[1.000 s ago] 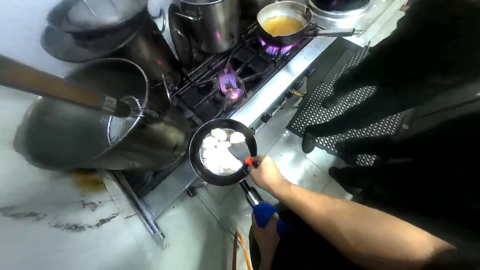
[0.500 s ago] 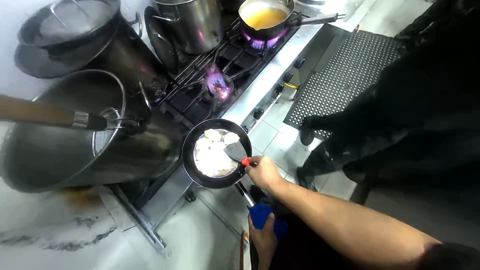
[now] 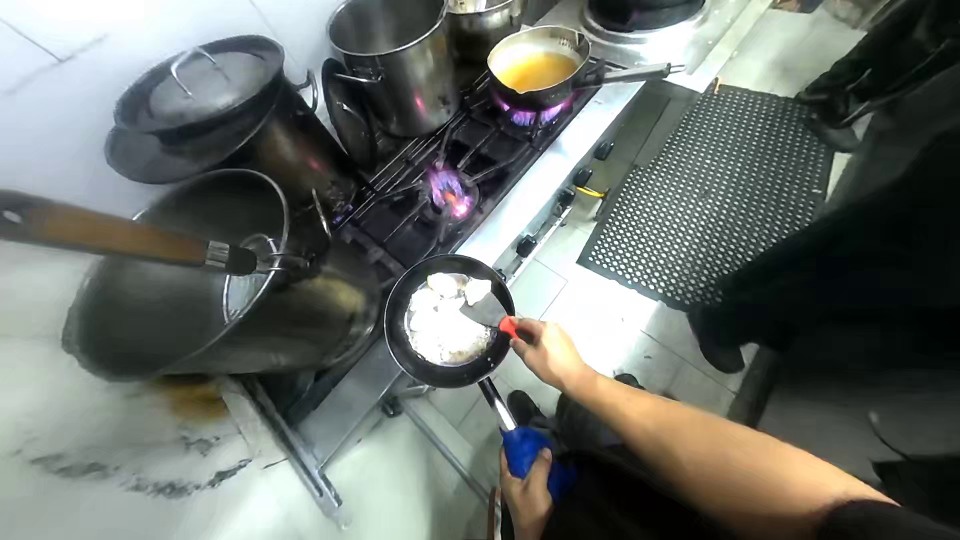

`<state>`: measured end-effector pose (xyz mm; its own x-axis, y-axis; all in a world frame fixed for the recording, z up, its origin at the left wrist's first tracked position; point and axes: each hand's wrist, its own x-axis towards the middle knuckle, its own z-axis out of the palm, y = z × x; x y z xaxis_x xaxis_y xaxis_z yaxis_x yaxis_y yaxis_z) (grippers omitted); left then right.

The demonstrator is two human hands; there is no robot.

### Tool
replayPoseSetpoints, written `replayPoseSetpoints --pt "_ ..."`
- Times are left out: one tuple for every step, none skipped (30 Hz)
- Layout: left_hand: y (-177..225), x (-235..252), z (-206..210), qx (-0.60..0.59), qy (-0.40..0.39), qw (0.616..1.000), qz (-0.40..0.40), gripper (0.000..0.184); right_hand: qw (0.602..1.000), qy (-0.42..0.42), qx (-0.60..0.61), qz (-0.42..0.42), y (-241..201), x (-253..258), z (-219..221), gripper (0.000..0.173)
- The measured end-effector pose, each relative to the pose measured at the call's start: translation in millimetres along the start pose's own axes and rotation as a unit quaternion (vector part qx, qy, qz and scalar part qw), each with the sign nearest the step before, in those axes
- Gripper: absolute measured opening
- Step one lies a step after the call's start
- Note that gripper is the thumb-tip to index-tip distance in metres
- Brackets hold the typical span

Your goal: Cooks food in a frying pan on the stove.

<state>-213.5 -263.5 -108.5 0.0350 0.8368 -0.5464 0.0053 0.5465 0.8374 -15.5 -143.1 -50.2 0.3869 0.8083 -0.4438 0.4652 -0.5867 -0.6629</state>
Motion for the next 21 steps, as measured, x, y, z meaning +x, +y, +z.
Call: replayPoseSetpoints --pt "1.6 0.0 -1.0 0.002 0.0 1.0 0.002 0.065 1.0 0.0 -0.005 -0.015 6.9 2.2 -0.8 0.038" --pt "4.1 -0.5 -1.9 0.008 -0.002 1.0 0.002 0.064 1.0 -0.002 -0.008 -0.03 14.2 4.3 -2.0 0.039" --pt "6.4 -0.8 -2.8 0.015 -0.005 1.0 0.001 0.064 0.999 -0.005 -0.008 -0.043 21.7 6.3 -3.0 0.039" --pt "6.9 -0.7 -4.4 0.024 -0.005 1.0 0.001 0.064 0.998 -0.008 -0.007 -0.054 28.8 7.8 -3.1 0.039" --pt "6.3 0.0 -6.2 0.037 -0.004 0.999 0.005 0.065 0.998 -0.008 0.0 -0.062 34.6 9.2 -2.1 0.039" --pt "5.5 0.7 -7.5 0.053 -0.005 0.999 0.011 0.066 0.998 -0.01 0.008 -0.057 37.2 10.0 -1.3 0.038" --pt "5.1 1.1 -8.6 0.066 -0.003 0.998 0.015 0.067 0.999 -0.013 0.016 -0.043 35.9 9.2 -1.2 0.039" --pt "6.3 0.7 -9.8 0.08 0.0 0.997 0.015 0.067 0.999 -0.019 0.027 -0.025 32.1 6.8 -1.6 0.039" --pt "7.8 -0.3 -10.6 0.094 0.004 0.995 0.014 0.068 0.999 -0.023 0.039 -0.007 27.1 3.2 -3.1 0.039" --pt "9.4 -1.3 -10.5 0.105 0.007 0.994 0.01 0.069 0.998 -0.027 0.051 0.007 22.9 0.0 -5.6 0.039" --pt "11.1 -1.8 -10.1 0.115 0.008 0.993 0.007 0.071 0.998 -0.026 0.063 0.015 20.4 -1.4 -8.2 0.038" --pt "14.2 -2.1 -9.4 0.122 0.006 0.992 0.0 0.071 0.997 -0.026 0.07 0.018 19.8 0.2 -10.1 0.037" --pt "17.2 -2.4 -8.7 0.129 0.004 0.992 -0.006 0.073 0.997 -0.028 0.073 0.017 20.2 4.0 -12.1 0.038" --pt "18.3 -2.9 -8.5 0.135 0.004 0.991 -0.011 0.074 0.997 -0.027 0.074 0.01 22.3 9.0 -12.6 0.038" --pt "17.8 -3.1 -8.7 0.14 0.006 0.99 -0.012 0.074 0.997 -0.018 0.075 -0.004 26.0 14.6 -11.5 0.039" --pt "16.3 -2.6 -9.6 0.145 0.008 0.989 -0.008 0.073 0.997 -0.008 0.08 -0.023 30.6 20.1 -10.0 0.04" --pt "16.2 -2.2 -10.8 0.149 0.006 0.989 -0.006 0.071 0.995 0.001 0.087 -0.044 35.9 24.2 -8.1 0.041" --pt "16.3 -1.8 -12.0 0.15 0.003 0.989 -0.005 0.071 0.993 0.009 0.095 -0.065 42.5 26.6 -6.5 0.041" --pt "15.1 -0.2 -12.7 0.152 0.001 0.988 0.003 0.071 0.991 0.016 0.103 -0.082 50.2 27.9 -5.7 0.04" --pt "13.3 1.8 -13.7 0.154 -0.002 0.988 0.013 0.069 0.989 0.022 0.11 -0.096 59.0 27.7 -5.4 0.038" --pt "10.6 3.7 -15.1 0.155 -0.007 0.988 0.025 0.069 0.987 0.029 0.117 -0.109 68.8 26.0 -4.6 0.036"
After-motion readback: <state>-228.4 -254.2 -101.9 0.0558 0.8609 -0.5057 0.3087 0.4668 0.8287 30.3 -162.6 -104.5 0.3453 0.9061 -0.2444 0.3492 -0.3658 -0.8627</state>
